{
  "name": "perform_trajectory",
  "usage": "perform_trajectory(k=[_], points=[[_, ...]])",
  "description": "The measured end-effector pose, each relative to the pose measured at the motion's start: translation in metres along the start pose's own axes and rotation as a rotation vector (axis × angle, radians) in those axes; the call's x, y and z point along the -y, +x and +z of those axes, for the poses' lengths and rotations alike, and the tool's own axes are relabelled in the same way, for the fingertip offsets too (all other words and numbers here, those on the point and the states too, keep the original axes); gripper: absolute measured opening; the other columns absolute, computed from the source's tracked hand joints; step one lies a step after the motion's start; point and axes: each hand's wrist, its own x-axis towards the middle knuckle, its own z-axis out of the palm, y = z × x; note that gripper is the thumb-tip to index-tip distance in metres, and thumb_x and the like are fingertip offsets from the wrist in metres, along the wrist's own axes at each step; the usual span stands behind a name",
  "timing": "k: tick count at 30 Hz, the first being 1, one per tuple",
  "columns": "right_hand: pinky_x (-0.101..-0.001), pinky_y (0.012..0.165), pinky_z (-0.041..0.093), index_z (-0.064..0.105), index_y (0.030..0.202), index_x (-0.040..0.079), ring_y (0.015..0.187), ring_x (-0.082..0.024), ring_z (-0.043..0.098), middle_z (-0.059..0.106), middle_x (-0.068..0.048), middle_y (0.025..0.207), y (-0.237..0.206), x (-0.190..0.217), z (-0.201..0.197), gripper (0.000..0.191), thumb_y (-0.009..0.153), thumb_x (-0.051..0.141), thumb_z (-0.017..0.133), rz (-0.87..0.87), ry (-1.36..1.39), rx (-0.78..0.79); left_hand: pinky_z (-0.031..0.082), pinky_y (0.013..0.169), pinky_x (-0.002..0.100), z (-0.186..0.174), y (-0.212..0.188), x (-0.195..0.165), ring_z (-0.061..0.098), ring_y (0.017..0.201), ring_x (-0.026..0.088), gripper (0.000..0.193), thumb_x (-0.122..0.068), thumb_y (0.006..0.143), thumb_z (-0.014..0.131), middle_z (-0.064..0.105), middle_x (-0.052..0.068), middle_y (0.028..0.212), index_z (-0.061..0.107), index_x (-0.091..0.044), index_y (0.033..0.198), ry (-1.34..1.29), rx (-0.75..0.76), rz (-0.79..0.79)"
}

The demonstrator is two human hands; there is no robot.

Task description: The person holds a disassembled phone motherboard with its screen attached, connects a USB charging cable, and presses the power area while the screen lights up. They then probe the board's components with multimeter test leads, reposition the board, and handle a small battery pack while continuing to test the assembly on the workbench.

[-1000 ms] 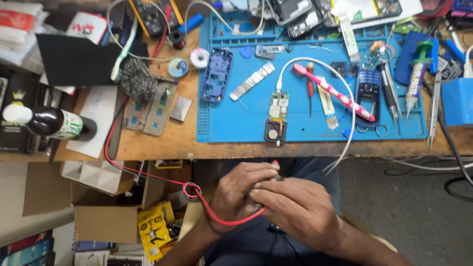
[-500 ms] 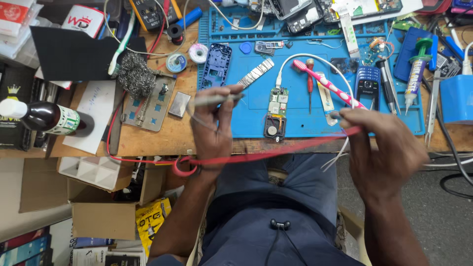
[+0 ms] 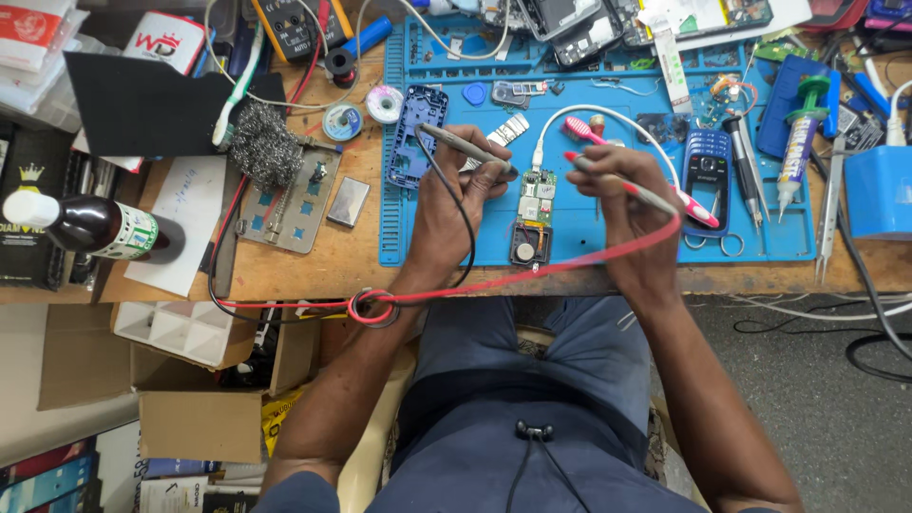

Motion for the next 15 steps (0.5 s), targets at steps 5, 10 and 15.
perform_trajectory(k=[5, 10, 15], points=[[-0.0339, 0.097, 0.063, 0.057, 0.112, -0.003, 0.113, -0.023, 0.074, 0.069, -0.017, 0.123, 0.011, -0.013, 0.0, 0.016, 0.105, 0.001, 0.07, -0.033, -0.102, 0.077, 0.059, 0.079, 0.031, -0.001, 0.004, 0.007, 0.069, 0.09, 0.014, 0.021, -0.003, 0.099, 0.07, 0.065, 0.005, 0.097, 0.055, -0.003, 0.114, 0.114, 0.022, 0.039], [-0.0281, 0.073, 0.058, 0.068, 0.107, -0.002, 0.09, -0.017, 0.075, 0.076, -0.014, 0.1, 0.002, -0.009, 0.003, 0.011, 0.1, 0.002, 0.076, -0.081, -0.505, 0.034, 0.065, 0.085, 0.029, -0.002, 0.008, 0.019, 0.078, 0.1, 0.015, 0.011, -0.005, 0.102, 0.066, 0.073, 0.004, 0.098, 0.059, -0.004, 0.11, 0.019, 0.07, -0.055], [-0.0266, 0.073, 0.061, 0.063, 0.108, -0.003, 0.092, -0.016, 0.079, 0.077, -0.013, 0.098, 0.007, -0.01, 0.016, 0.012, 0.105, 0.005, 0.071, 0.005, -0.437, 0.047, 0.066, 0.078, 0.027, -0.001, 0.01, 0.022, 0.078, 0.097, 0.016, 0.012, -0.005, 0.1, 0.065, 0.072, 0.005, 0.101, 0.058, -0.005, 0.11, 0.005, 0.046, -0.092]])
